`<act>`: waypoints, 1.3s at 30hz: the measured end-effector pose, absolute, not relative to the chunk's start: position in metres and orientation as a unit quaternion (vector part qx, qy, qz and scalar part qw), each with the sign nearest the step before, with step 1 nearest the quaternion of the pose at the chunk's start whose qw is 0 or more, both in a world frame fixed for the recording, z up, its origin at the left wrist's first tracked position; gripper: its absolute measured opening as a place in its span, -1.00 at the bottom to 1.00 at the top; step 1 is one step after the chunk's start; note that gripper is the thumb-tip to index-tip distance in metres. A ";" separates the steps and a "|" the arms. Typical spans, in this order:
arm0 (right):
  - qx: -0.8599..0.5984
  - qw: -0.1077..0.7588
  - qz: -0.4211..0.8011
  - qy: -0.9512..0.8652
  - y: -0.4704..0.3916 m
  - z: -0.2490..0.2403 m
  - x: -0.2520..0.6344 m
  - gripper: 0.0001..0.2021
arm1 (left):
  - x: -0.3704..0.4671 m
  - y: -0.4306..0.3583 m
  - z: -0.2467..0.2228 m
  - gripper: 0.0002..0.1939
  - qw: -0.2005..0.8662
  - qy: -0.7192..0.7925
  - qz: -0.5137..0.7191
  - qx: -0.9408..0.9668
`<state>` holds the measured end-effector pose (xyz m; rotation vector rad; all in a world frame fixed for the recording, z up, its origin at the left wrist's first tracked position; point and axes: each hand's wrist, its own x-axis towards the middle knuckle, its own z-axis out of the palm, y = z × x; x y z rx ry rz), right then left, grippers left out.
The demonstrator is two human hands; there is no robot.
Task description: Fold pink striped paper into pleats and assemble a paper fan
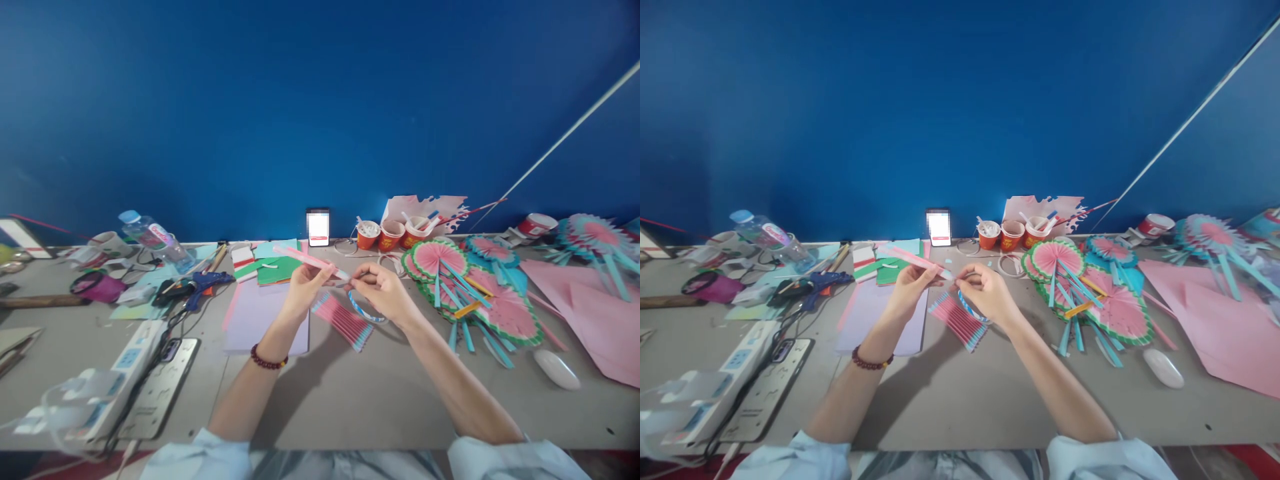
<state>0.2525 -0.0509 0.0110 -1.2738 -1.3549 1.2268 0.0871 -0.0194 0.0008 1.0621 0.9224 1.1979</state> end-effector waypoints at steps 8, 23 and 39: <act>-0.507 0.453 0.458 -0.572 -0.049 0.003 0.254 -0.83 | 0.090 -0.023 0.002 -0.54 0.633 0.376 0.507 0.448; -0.526 0.458 0.454 -0.555 -0.043 -0.007 0.256 -0.61 | 0.089 -0.024 0.007 -0.72 0.535 0.432 0.545 0.481; -0.493 0.516 0.447 -0.539 -0.040 -0.012 0.249 -0.73 | 0.078 0.002 -0.015 -0.70 0.587 0.423 0.527 0.446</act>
